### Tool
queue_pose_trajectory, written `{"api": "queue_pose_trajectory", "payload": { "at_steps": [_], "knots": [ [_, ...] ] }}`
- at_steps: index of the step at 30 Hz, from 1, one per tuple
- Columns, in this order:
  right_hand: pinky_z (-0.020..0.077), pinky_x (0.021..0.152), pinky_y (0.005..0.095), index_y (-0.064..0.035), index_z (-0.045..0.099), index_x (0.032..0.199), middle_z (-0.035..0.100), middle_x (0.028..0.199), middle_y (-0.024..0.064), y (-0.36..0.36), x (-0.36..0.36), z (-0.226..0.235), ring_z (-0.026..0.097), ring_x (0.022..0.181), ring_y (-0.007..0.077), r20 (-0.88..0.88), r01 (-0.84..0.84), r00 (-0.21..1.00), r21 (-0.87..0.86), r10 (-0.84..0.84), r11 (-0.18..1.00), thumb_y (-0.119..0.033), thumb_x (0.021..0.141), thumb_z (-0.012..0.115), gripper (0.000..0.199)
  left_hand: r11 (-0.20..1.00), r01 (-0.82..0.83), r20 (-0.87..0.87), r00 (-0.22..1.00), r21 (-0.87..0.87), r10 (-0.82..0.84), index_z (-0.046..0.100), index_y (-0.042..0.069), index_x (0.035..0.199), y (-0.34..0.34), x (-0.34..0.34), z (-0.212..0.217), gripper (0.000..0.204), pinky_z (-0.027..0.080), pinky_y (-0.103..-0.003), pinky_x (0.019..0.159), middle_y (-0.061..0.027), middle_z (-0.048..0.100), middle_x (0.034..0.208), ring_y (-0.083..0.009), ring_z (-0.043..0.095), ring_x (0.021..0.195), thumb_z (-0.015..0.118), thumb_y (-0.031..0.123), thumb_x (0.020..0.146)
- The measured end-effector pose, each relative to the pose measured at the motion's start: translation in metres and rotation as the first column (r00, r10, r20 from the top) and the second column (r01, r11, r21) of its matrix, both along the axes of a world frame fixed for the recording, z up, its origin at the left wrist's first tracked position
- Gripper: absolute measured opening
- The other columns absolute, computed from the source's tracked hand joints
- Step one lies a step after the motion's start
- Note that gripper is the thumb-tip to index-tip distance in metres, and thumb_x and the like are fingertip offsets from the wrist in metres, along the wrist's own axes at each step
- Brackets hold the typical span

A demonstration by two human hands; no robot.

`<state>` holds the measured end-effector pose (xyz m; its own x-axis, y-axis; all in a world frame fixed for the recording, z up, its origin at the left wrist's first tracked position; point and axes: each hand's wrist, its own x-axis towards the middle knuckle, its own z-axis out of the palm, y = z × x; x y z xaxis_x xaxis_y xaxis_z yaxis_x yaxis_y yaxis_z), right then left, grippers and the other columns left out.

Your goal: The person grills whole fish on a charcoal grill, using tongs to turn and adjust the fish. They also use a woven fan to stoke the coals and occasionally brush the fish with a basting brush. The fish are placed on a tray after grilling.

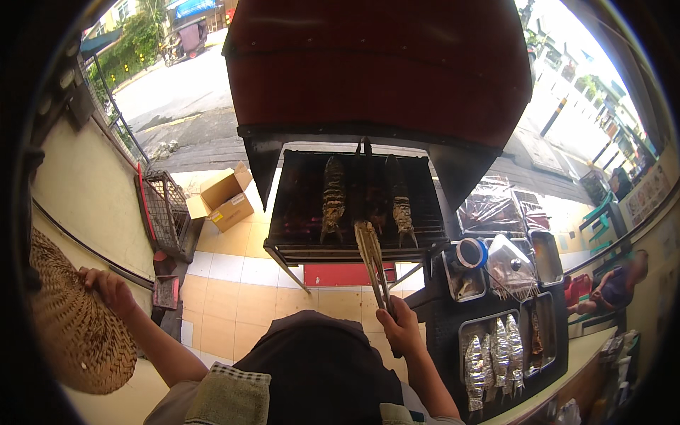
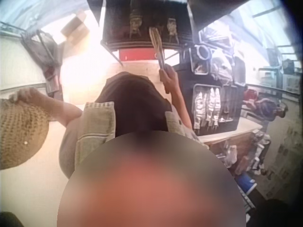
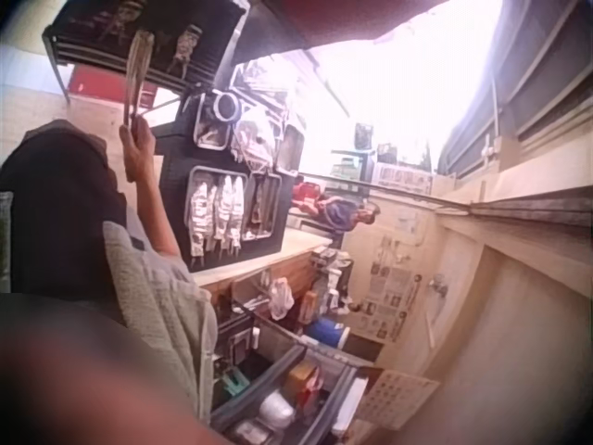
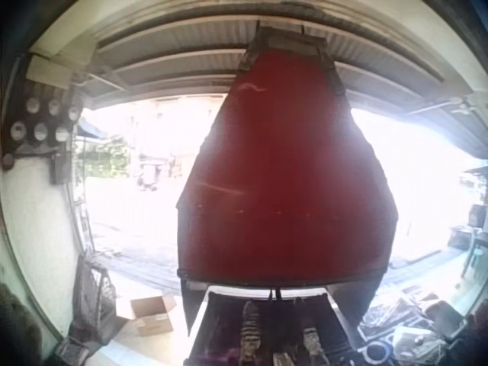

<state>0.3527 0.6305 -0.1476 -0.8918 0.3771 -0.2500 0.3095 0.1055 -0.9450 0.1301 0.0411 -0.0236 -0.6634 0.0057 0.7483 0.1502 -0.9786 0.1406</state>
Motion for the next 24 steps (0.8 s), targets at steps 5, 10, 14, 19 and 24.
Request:
{"api": "queue_pose_trajectory", "payload": {
  "at_steps": [5,10,14,19,24],
  "knots": [
    [0.0419,0.056,0.0300,0.0046,0.062,0.118,0.056,0.070,0.0023,-0.004,-0.003,0.001,0.050,0.061,0.0096,-0.032,-0.062,0.997,0.087,0.065,0.994,-0.022,0.096,0.072,0.036,0.644,0.053,0.414,0.805,-0.763,0.425,0.060,-0.005,0.127,0.027,-0.021,-0.046,0.034,0.052,-0.029,0.078,-0.0088,0.068,0.099,-0.0167,0.064,0.086,0.062,0.020,0.103],
    [0.0436,0.058,0.0310,0.0056,0.061,0.122,0.059,0.071,0.0040,-0.002,-0.001,0.003,0.052,0.063,0.0117,-0.022,-0.040,0.999,0.153,0.044,0.987,-0.024,0.096,0.073,0.041,0.510,-0.372,0.374,0.380,-0.776,0.846,0.060,-0.003,0.133,0.029,0.001,-0.027,0.045,0.053,-0.041,0.099,-0.0138,0.065,0.125,-0.0240,0.064,0.111,0.054,0.032,0.106],
    [0.0442,0.058,0.0313,0.0059,0.061,0.121,0.059,0.071,0.0040,-0.002,-0.004,-0.001,0.054,0.063,0.0118,0.022,-0.010,1.000,0.068,0.009,0.998,-0.024,0.095,0.073,0.041,0.997,0.015,-0.047,0.999,-0.077,-0.019,0.056,-0.002,0.135,-0.009,-0.003,-0.018,0.039,0.056,-0.037,0.073,-0.0144,0.068,0.116,-0.0215,0.061,0.079,0.045,0.025,0.110],
    [0.0435,0.057,0.0296,0.0051,0.062,0.117,0.058,0.070,0.0025,-0.005,-0.007,-0.006,0.054,0.062,0.0101,-0.066,-0.032,0.997,0.062,0.037,0.998,-0.024,0.096,0.072,0.038,0.160,-0.032,0.131,0.425,-0.987,0.896,0.064,0.001,0.117,-0.008,-0.052,-0.110,0.025,0.052,-0.031,0.073,-0.0058,0.068,0.098,-0.0164,0.063,0.081,0.065,0.020,0.101],
    [0.0427,0.055,0.0289,0.0038,0.062,0.112,0.057,0.070,0.0015,-0.007,-0.003,0.000,0.052,0.059,0.0084,-0.065,-0.045,0.997,0.067,0.049,0.997,-0.024,0.097,0.071,0.033,0.398,-0.243,0.279,0.408,-0.885,0.870,0.063,-0.002,0.128,-0.002,-0.010,-0.061,0.038,0.052,-0.037,0.096,-0.0114,0.067,0.120,-0.0222,0.063,0.111,0.066,0.025,0.102]
  ]
}}
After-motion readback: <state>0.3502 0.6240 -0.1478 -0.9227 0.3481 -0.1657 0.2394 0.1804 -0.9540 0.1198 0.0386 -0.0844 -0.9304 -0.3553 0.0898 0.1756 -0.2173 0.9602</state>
